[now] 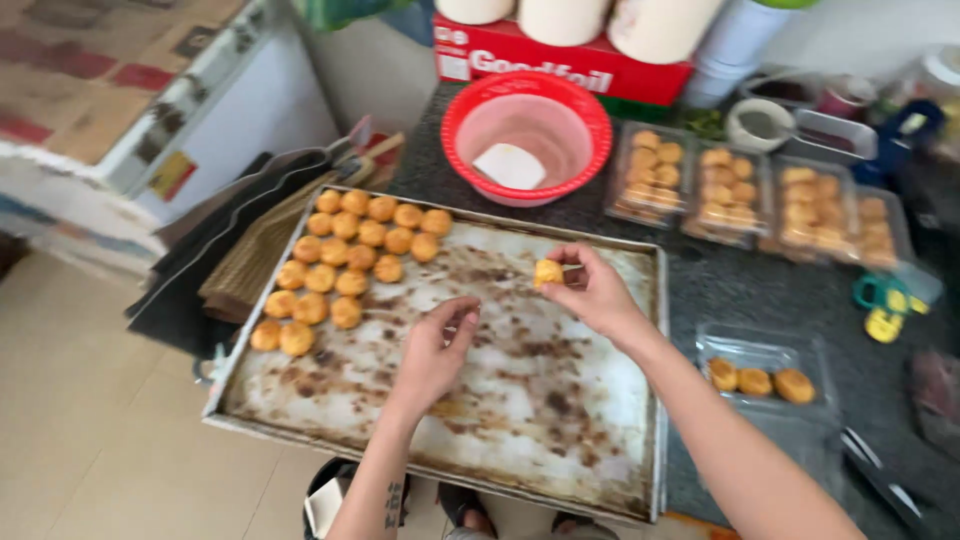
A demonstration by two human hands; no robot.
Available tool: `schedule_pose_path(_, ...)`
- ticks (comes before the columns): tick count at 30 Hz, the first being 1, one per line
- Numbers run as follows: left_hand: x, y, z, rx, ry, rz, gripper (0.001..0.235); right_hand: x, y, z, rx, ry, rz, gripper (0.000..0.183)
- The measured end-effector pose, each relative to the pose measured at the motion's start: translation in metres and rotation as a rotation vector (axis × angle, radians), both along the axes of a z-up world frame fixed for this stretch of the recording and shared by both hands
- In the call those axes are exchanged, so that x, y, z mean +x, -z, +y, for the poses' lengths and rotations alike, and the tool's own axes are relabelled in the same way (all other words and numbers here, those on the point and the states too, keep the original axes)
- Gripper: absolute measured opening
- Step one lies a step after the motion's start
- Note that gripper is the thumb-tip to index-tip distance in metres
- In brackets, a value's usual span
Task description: Packaging cream puffs from a baking tray into plastic containers and stapling them shut.
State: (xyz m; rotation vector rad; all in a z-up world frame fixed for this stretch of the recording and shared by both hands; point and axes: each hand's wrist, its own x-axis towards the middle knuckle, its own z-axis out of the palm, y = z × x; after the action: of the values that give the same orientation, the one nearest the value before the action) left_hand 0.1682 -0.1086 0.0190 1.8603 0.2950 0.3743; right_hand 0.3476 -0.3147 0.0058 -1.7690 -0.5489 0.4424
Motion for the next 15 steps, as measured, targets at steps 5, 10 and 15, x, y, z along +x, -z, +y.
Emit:
schedule_pose_path(5,0.042,0.0,-0.073,0.069,0.204,0.102,0.033,0.027,0.014,-0.166,-0.098,0.285,-0.013,0.047)
schedule_pose_path(10,0.058,0.021,-0.113,0.193,0.274,0.167,0.035,0.033,0.034,-0.259,-0.525,0.527,-0.07,0.054)
schedule_pose_path(15,0.059,0.025,-0.127,0.357,0.272,0.254,0.034,0.031,0.059,-0.263,-0.796,0.519,-0.099,0.06)
